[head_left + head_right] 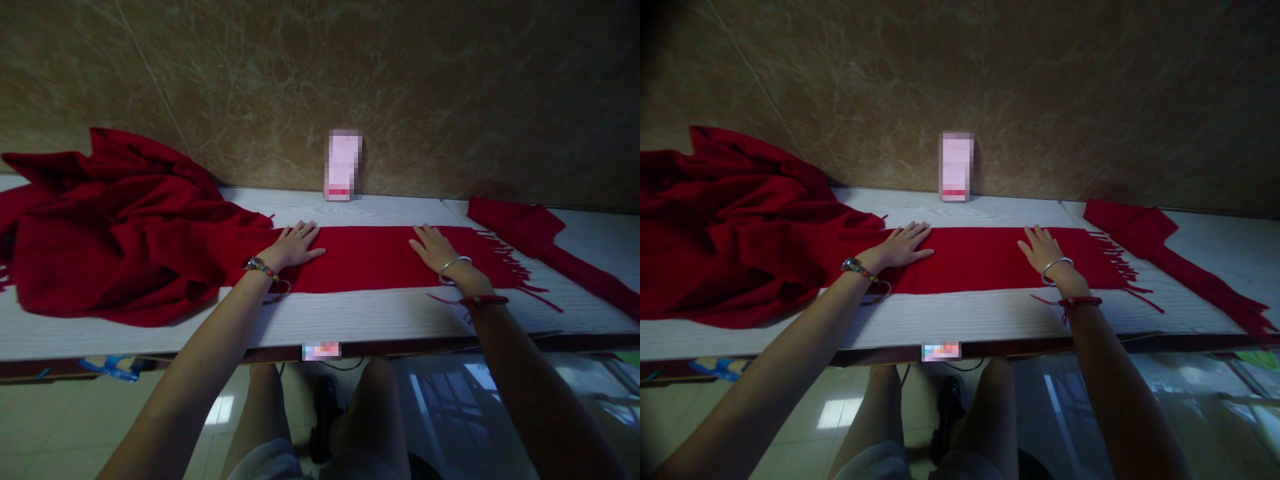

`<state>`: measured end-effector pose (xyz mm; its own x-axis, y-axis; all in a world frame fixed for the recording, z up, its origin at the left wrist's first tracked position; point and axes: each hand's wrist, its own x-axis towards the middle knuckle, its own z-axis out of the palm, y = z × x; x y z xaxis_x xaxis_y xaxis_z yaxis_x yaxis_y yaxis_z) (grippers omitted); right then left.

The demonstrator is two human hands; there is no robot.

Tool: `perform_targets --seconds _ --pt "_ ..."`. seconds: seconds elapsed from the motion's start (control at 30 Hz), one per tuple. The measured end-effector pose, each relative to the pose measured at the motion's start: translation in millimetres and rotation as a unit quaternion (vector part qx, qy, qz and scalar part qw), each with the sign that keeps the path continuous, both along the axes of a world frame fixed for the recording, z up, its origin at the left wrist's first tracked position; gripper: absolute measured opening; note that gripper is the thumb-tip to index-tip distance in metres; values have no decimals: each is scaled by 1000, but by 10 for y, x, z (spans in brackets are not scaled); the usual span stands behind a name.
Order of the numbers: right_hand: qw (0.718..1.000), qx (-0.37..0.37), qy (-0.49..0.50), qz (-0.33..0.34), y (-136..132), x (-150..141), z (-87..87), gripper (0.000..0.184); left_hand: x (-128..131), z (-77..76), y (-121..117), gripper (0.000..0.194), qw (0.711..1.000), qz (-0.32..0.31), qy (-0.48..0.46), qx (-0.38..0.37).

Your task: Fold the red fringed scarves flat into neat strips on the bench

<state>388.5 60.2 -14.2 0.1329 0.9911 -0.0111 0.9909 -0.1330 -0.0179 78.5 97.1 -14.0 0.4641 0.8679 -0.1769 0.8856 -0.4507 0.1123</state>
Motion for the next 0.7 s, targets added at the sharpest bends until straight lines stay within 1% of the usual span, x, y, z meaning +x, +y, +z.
perform_targets --seconds 0.13,0.23,0.33,0.4,0.47,0.53,0.63,0.7 --pt "999 -46 -16 15 -101 11 -132 56 -19 -18 31 64 1000 -2 1 2" --pt "999 -46 -20 20 -113 2 -169 57 33 1 1 62 999 -22 -26 38" --pt "999 -33 -10 26 -115 18 -162 56 163 32 -111 61 994 -58 -67 64" --pt "999 -34 -4 29 -122 35 -149 56 257 34 -203 64 995 -73 -59 40" --pt "999 -41 -3 24 -128 49 -134 56 317 18 -275 67 997 -77 -29 12" --pt "998 -51 -3 20 -122 64 -117 57 329 -8 -313 67 997 -77 -7 9" --pt "998 -66 1 21 -85 86 -88 57 286 -46 -321 64 995 -87 -6 40" --pt "998 -58 -1 19 -59 87 -76 57 252 -62 -316 63 994 -93 -8 54"
